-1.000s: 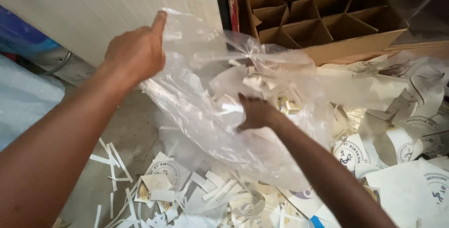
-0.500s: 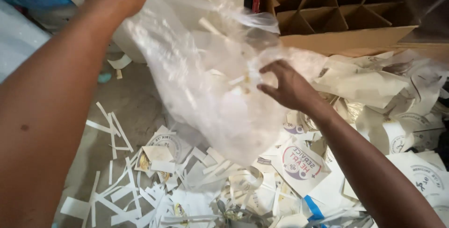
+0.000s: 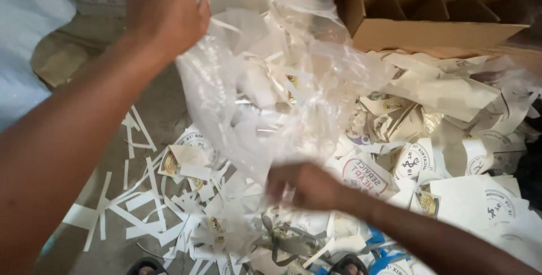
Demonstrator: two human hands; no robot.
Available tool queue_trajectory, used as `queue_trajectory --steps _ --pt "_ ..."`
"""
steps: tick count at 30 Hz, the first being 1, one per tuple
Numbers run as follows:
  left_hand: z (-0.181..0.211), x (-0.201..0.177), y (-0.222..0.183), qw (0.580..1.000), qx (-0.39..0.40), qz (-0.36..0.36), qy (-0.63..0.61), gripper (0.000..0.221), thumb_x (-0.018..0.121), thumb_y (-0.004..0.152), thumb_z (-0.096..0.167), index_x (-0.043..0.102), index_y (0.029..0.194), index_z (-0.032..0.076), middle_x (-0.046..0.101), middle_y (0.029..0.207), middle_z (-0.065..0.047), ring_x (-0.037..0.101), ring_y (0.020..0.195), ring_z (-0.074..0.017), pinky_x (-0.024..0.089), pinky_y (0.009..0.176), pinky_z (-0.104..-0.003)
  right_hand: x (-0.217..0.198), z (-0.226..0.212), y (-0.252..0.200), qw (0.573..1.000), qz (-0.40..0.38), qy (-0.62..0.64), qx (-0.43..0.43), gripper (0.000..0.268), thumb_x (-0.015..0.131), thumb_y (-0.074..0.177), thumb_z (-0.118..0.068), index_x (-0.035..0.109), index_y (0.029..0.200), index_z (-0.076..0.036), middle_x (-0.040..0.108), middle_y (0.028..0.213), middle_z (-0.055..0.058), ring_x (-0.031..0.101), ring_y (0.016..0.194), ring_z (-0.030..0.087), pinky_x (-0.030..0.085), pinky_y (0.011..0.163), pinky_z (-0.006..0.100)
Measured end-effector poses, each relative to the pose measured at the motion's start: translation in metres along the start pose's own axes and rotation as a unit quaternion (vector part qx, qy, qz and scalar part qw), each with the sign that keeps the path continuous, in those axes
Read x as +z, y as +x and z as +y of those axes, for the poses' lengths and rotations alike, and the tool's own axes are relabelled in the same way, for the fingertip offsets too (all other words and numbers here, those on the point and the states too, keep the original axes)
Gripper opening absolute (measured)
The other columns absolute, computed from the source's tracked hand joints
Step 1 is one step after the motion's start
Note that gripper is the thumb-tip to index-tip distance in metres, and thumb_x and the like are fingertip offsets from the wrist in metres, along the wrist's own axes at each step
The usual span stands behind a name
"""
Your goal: Applying tape to mugs for printing and then cleaning up paper scraps from the floor into a plastic bag.
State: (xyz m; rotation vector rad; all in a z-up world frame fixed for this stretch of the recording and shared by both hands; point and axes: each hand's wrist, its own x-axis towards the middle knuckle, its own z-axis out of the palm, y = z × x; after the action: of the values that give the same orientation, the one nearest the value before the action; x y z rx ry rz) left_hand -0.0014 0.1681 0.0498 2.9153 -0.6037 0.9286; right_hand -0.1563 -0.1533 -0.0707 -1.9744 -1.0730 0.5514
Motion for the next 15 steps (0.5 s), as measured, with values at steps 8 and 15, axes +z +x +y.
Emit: queue_trajectory --steps 8,15 --pt "0.053 -0.014 -0.036 0.996 -0.003 0.035 -0.078 0.039 0.071 0.091 0.005 0.069 0.130 0.005 0.059 0.134 -0.026 0.054 0.126 -0.0454 0.042 0.105 -0.059 0.220 0.023 -0.030 0.922 -0.246 -0.200 -0.223 0.046 0.077 0.092 -0.034 0.059 0.132 -0.017 0.052 0.147 0.025 0.043 0.139 0.048 0.034 0.111 0.067" --pt "0.066 -0.052 -0.061 0.991 0.094 -0.009 -0.092 0.032 0.068 0.100 0.012 0.070 0.129 0.000 0.047 0.151 -0.023 0.044 0.145 -0.0377 0.029 0.123 -0.063 0.243 0.074 -0.026 0.840 -0.342 -0.348 -0.236 0.068 0.069 0.091 -0.040 0.039 0.152 -0.034 0.026 0.167 0.008 0.025 0.153 0.040 0.019 0.124 0.061"
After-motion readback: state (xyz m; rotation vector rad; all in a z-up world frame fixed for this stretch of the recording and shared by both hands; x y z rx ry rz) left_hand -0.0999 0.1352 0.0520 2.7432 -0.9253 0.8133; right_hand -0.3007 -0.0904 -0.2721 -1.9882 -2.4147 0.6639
